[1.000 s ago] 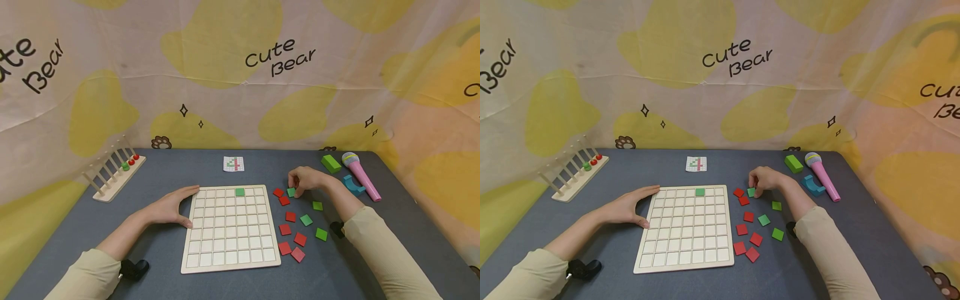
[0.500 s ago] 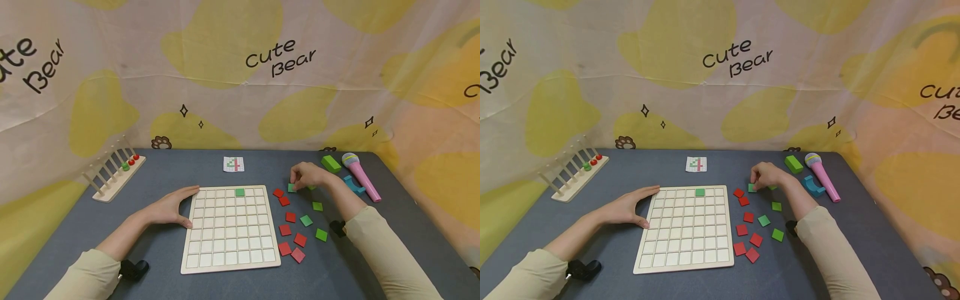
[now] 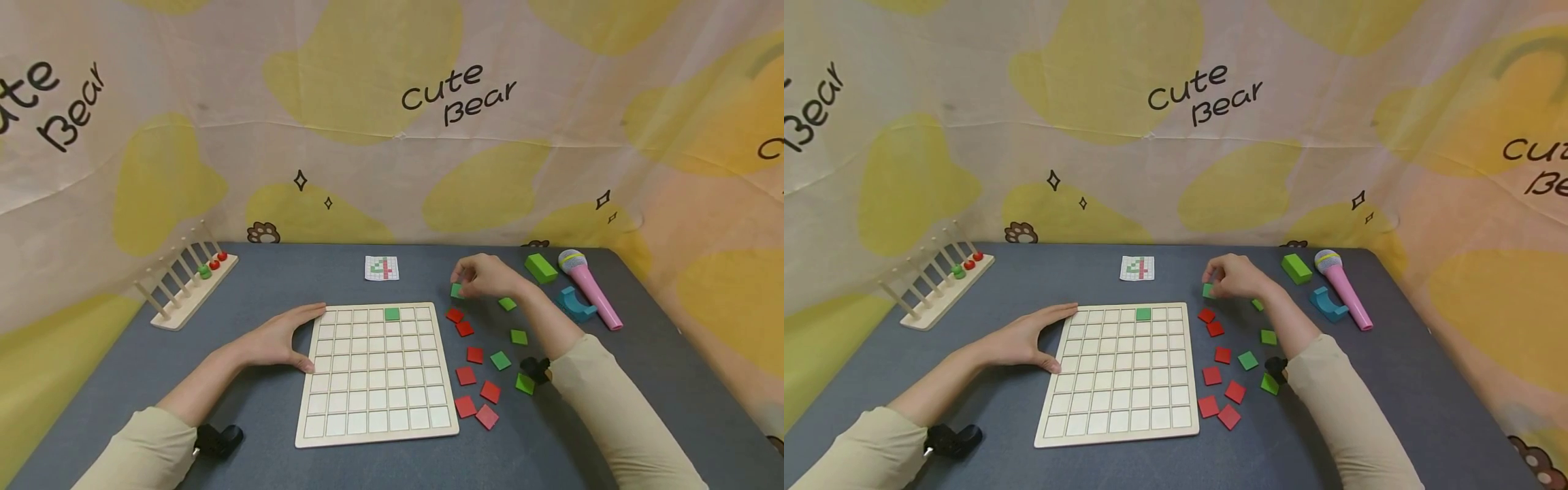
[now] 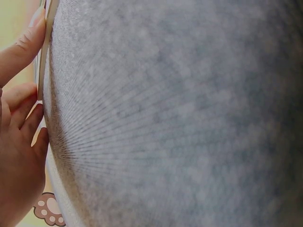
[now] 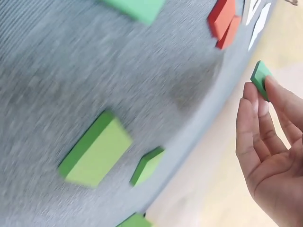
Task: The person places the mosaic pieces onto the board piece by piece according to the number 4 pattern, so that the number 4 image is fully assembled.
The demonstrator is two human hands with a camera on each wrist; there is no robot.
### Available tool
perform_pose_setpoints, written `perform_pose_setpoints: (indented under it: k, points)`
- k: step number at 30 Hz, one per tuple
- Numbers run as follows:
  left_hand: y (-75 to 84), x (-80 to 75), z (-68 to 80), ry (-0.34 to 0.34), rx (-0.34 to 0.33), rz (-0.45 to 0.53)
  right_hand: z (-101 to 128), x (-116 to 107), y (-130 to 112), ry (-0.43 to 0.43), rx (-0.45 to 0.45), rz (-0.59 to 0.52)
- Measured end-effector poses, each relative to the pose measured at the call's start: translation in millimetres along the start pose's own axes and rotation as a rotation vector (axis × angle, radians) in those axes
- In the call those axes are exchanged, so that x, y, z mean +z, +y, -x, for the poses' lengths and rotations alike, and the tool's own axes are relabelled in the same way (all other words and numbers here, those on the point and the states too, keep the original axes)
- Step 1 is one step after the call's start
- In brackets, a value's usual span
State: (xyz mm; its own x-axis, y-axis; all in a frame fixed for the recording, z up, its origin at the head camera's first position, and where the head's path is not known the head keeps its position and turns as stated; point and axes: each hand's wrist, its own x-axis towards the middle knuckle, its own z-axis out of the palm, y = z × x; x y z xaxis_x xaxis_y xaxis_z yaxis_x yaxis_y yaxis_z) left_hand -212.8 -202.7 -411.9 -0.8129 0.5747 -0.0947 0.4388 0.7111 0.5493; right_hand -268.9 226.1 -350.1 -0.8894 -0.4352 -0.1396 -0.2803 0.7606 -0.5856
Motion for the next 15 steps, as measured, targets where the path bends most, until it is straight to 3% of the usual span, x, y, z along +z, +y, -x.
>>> perform_pose_setpoints:
  k: [15]
  points:
    - [1.6,-0.7,1.3,0.01,0.011,-0.006,-19,25,-39,0.011,-0.09,-0.07]
